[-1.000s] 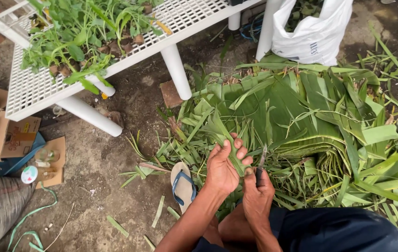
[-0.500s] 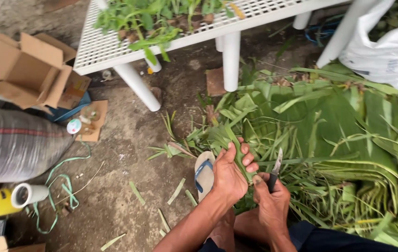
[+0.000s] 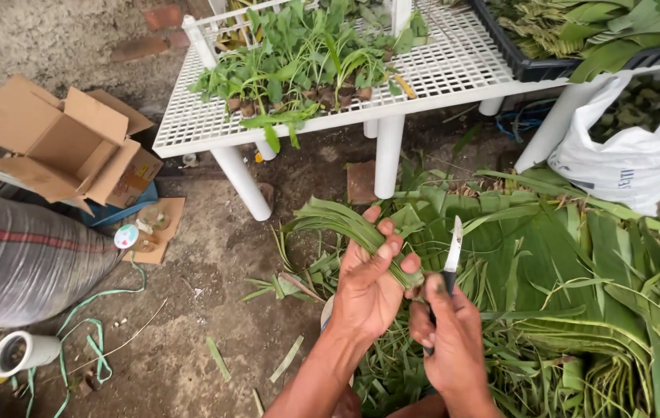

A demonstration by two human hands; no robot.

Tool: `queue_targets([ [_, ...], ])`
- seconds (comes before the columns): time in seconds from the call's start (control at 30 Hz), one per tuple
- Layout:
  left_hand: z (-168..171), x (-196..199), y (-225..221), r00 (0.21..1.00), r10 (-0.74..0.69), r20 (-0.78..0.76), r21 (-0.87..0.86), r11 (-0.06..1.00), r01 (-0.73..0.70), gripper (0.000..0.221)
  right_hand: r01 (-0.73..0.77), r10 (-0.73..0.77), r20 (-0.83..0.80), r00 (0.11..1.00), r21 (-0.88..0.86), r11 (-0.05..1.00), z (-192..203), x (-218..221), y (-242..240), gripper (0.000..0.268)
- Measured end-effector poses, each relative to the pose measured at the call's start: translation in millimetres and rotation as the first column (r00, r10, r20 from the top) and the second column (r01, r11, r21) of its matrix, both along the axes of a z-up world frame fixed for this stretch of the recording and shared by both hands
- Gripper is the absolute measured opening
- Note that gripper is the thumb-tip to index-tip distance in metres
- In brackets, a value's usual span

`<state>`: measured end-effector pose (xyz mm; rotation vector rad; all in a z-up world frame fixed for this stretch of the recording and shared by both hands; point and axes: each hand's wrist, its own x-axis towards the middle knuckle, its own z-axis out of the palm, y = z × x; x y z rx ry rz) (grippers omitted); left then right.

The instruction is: Stripping banana leaves from the midrib, stacking them, and cutting them into rectangular pieces using a knife.

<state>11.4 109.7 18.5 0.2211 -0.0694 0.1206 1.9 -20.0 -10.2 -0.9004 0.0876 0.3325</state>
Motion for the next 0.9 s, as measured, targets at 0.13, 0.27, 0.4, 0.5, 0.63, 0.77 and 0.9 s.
queue_targets([
  [0.13, -24, 28, -1, 0.995, 0.097, 0.006, -0.104, 0.990, -0.096, 0.053, 0.287, -0.192, 0.329, 0.925, -0.270, 0.919, -18, -9, 17, 0.053],
  [0.27, -32, 37, -3, 0.994, 0.099, -0.054, -0.107, 0.989, -0.105, 0.049, 0.468, -0.198, 0.538, 0.819, -0.428, 0.773, -46, -16, 25, 0.031],
  [0.4, -41, 40, -7, 0.997, 0.043, -0.063, -0.151, 0.987, -0.052, 0.048, 0.454, -0.041, 0.528, 0.848, -0.686, 0.568, -41, -5, 27, 0.022],
  [0.5, -40, 42, -10, 0.997, 0.056, -0.054, -0.143, 0.988, -0.064, 0.045, 0.530, -0.201, 0.575, 0.793, -0.489, 0.693, -49, -10, 21, 0.024],
  [0.63, -40, 39, -13, 0.997, -0.009, -0.072, -0.178, 0.984, -0.004, 0.048, 0.462, 0.001, 0.557, 0.831, -0.690, 0.557, -41, -3, 15, 0.022],
  [0.77, -39, 37, -15, 0.998, 0.022, -0.065, -0.158, 0.987, -0.032, 0.048, 0.494, -0.078, 0.583, 0.809, -0.601, 0.628, -50, -1, 11, 0.022],
  [0.9, -36, 37, -17, 0.997, 0.016, -0.075, -0.187, 0.982, -0.030, 0.049, 0.526, -0.185, 0.607, 0.773, -0.450, 0.722, -61, -7, 8, 0.021],
])
